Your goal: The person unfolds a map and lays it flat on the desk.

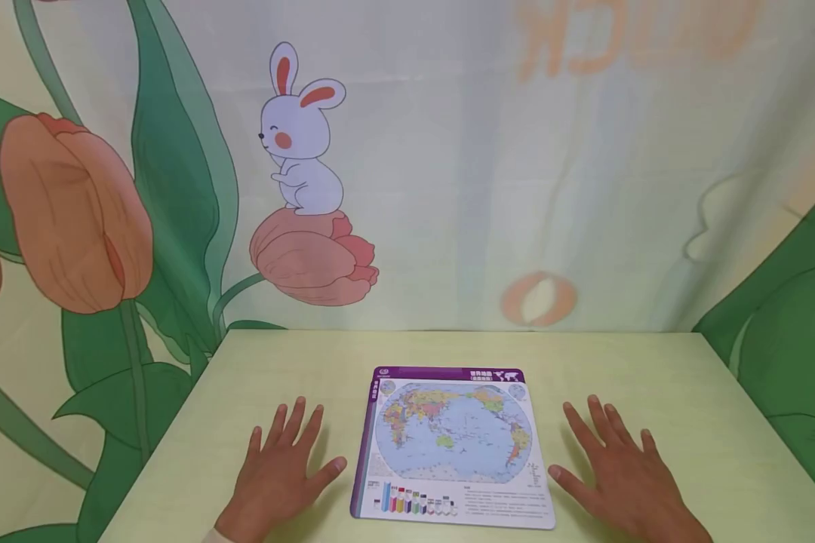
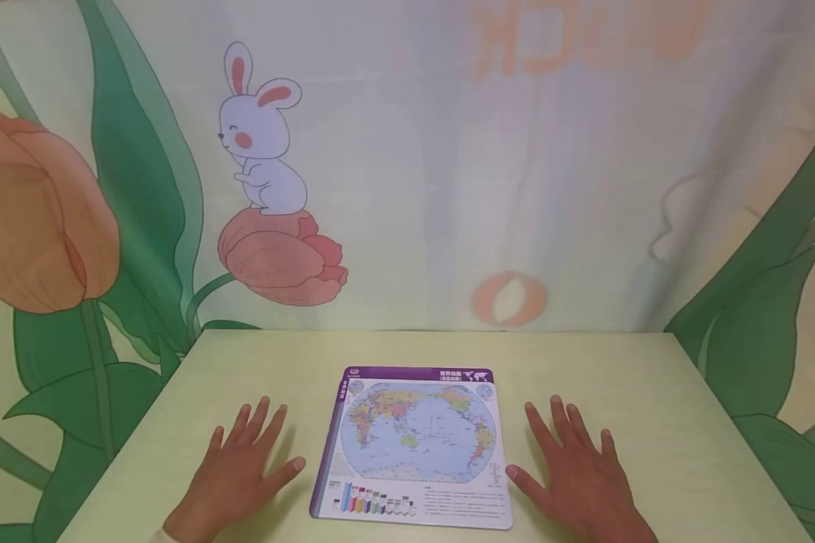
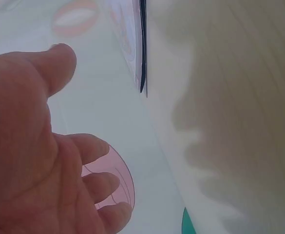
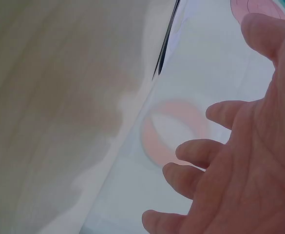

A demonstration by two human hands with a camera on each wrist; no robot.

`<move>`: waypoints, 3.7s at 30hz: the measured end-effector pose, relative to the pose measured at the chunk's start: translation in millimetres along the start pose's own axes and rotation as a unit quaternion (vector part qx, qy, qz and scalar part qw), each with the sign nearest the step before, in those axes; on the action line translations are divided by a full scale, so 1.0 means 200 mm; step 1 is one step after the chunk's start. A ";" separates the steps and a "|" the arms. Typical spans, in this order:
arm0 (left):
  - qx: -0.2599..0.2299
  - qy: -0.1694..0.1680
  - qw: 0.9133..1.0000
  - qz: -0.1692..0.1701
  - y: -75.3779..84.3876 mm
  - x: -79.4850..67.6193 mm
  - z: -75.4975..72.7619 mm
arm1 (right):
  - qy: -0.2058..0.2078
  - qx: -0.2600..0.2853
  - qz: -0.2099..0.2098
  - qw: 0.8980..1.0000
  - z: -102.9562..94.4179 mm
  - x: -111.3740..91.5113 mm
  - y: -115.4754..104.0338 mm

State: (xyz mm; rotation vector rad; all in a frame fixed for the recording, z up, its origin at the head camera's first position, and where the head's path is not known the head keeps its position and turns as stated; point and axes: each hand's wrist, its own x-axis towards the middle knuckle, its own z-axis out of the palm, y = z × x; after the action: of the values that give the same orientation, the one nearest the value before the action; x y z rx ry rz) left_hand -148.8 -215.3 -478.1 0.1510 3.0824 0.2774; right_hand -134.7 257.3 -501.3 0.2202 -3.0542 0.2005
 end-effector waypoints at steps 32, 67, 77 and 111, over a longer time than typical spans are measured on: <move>-0.258 -0.066 0.962 -0.062 0.10 0.00 0.08 | -0.095 0.269 0.093 0.954 -0.03 0.00 -0.10; -0.282 -0.107 0.952 -0.040 0.18 -0.02 0.18 | -0.155 0.234 0.042 0.959 0.08 -0.04 -0.21; -0.304 -0.114 0.945 -0.034 0.19 -0.04 0.17 | -0.165 0.240 0.045 0.956 0.07 -0.02 -0.21; -0.477 -0.136 0.847 -0.193 0.37 -0.15 0.26 | -0.041 0.264 -0.033 0.963 0.10 0.12 -0.09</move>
State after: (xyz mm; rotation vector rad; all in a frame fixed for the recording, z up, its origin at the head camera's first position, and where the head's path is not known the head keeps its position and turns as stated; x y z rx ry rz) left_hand -109.8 -137.2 -514.6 -0.4166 2.2599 1.5132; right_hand -157.9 234.3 -516.1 0.3649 -2.9955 1.0247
